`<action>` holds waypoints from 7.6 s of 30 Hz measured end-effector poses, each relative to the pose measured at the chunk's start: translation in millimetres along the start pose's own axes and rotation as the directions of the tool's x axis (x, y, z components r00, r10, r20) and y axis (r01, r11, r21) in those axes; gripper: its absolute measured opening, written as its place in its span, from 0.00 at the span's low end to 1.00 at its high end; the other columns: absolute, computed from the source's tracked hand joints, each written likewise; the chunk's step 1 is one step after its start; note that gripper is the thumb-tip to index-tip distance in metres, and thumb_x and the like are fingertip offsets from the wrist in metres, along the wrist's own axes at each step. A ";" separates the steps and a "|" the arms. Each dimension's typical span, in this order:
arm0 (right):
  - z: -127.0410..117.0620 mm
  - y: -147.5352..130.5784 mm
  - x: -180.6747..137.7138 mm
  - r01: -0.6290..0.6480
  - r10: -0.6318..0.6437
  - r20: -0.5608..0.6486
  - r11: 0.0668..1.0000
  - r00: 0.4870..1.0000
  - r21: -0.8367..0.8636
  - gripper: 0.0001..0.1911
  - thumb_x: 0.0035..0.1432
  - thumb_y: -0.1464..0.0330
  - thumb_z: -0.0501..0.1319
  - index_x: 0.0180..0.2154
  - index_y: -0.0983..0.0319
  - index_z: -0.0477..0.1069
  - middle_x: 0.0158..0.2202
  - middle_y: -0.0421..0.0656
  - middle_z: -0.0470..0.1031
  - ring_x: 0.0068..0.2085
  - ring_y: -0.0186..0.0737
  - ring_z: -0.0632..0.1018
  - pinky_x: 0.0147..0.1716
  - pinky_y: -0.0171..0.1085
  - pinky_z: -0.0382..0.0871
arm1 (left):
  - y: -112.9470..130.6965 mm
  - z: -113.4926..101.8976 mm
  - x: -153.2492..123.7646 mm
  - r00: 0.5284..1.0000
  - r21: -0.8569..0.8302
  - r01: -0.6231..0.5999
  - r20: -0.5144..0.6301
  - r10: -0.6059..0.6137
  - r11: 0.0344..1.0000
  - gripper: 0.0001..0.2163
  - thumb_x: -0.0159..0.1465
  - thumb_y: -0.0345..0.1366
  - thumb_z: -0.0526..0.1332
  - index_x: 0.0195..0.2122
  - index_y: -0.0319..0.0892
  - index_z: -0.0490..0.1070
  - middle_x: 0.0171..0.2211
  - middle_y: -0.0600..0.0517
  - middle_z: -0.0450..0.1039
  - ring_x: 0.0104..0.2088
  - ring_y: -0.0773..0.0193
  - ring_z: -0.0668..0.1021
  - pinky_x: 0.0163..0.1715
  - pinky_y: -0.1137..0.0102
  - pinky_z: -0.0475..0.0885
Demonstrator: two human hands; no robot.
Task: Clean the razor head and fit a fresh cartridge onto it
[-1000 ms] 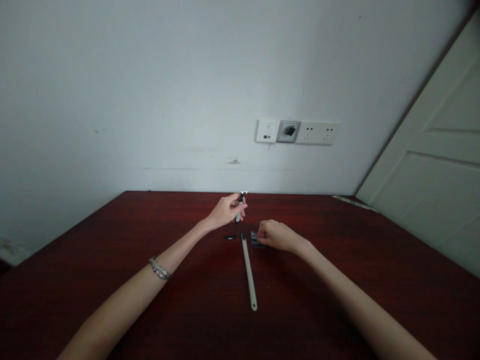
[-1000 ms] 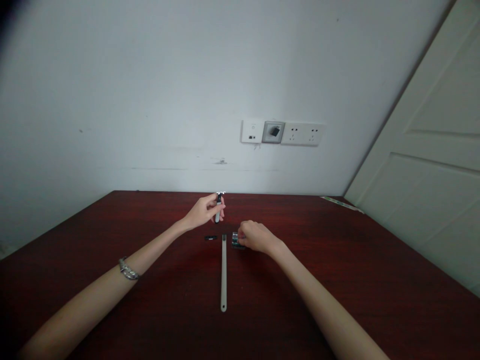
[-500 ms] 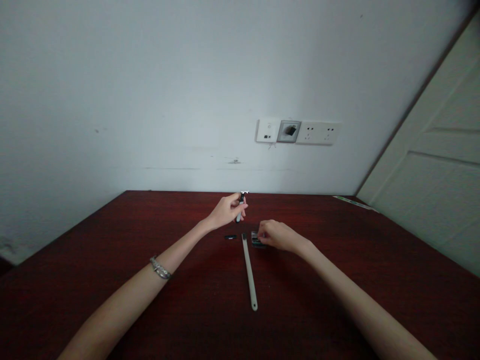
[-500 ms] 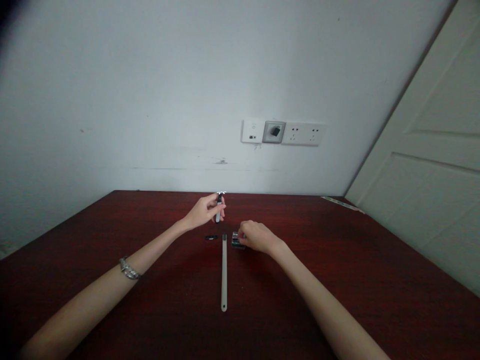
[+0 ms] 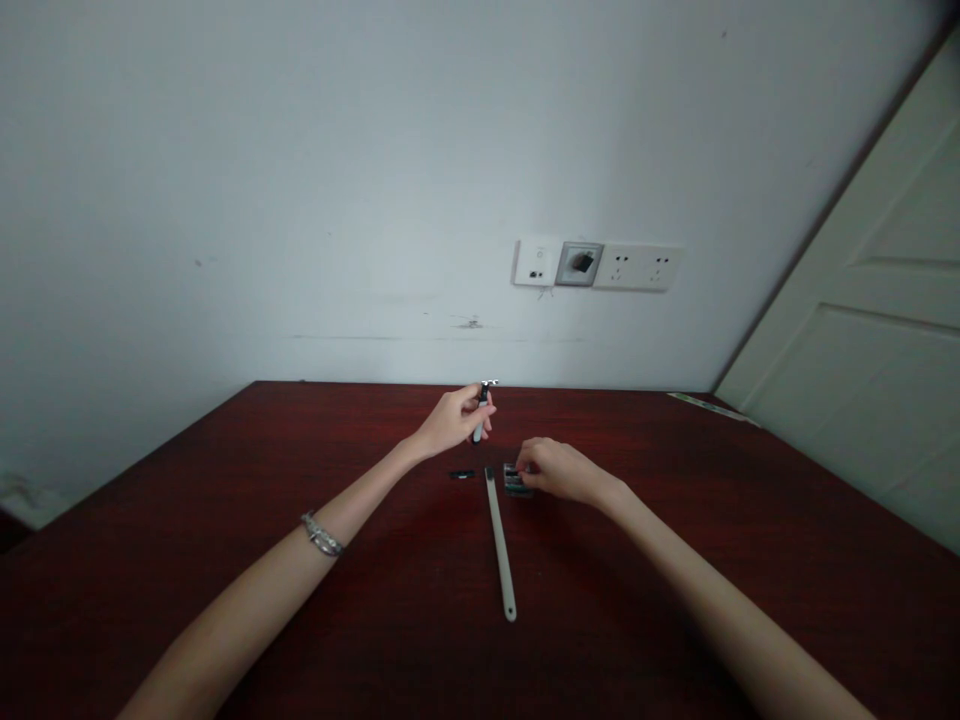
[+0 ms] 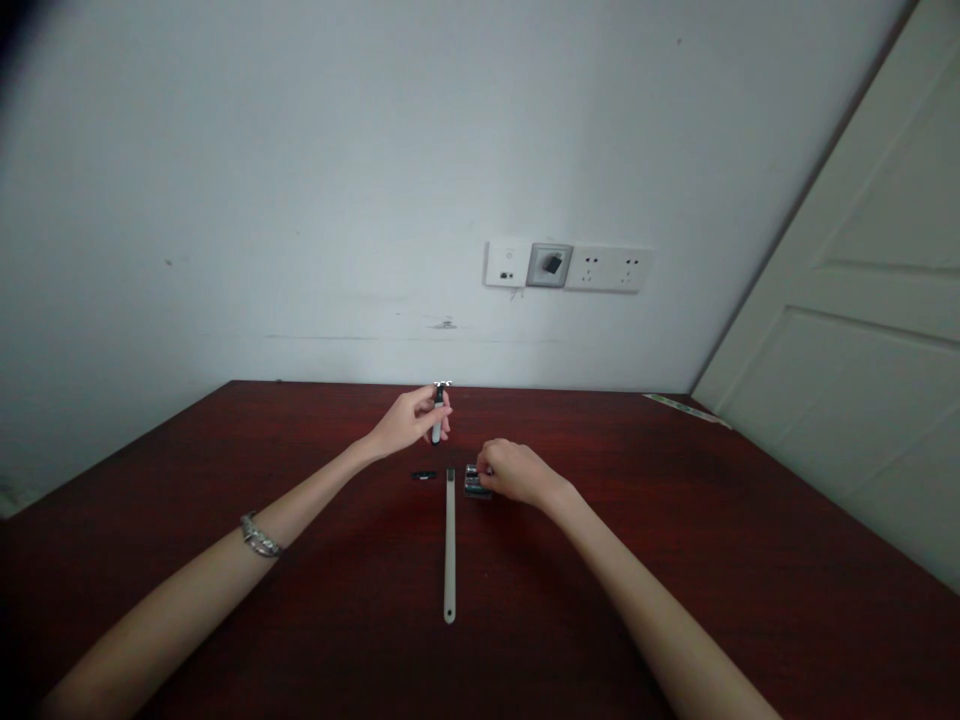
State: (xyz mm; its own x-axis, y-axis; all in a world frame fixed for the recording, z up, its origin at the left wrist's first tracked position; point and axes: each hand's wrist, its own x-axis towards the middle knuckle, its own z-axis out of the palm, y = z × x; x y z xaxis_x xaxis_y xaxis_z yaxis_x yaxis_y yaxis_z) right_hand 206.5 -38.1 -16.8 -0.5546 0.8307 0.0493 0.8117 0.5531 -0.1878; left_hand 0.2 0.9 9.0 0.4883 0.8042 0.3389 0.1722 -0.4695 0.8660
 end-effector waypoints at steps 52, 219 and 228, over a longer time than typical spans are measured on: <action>-35.8 -14.1 -6.9 0.039 0.214 -0.206 0.597 0.955 0.801 0.18 0.51 0.62 0.63 0.40 0.69 0.76 0.28 0.44 0.77 0.19 0.30 0.73 0.19 0.32 0.73 | 17.8 -19.3 -3.6 0.994 -0.001 -0.040 -0.105 0.040 0.999 0.13 0.61 0.45 0.57 0.36 0.41 0.61 0.24 0.51 0.73 0.22 0.64 0.77 0.15 0.77 0.69; -57.0 -28.3 31.1 0.376 0.241 -0.482 0.379 0.842 0.846 0.15 0.43 0.60 0.69 0.31 0.65 0.76 0.27 0.44 0.78 0.29 0.39 0.79 0.33 0.42 0.78 | 0.0 69.9 -25.6 0.940 -0.346 -0.203 -0.330 0.084 0.916 0.11 0.66 0.44 0.51 0.36 0.44 0.52 0.21 0.63 0.60 0.14 0.74 0.69 0.18 0.75 0.69; -58.3 -28.5 30.3 0.381 0.221 -0.483 0.382 0.847 0.842 0.14 0.44 0.62 0.68 0.31 0.65 0.76 0.27 0.43 0.78 0.28 0.38 0.79 0.33 0.40 0.77 | -2.1 70.6 -24.9 0.940 -0.359 -0.202 -0.331 0.078 0.911 0.10 0.66 0.43 0.51 0.36 0.43 0.52 0.21 0.63 0.61 0.14 0.74 0.69 0.17 0.76 0.68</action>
State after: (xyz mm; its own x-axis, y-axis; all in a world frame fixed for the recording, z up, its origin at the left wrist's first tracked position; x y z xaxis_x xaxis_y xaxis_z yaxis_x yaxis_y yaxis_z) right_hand 177.3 -25.0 47.2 -0.2016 0.8570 0.4742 -0.0554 0.4734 -0.8791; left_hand 48.0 -43.9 -27.2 0.1891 0.8404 0.5080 -0.2490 -0.4594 0.8526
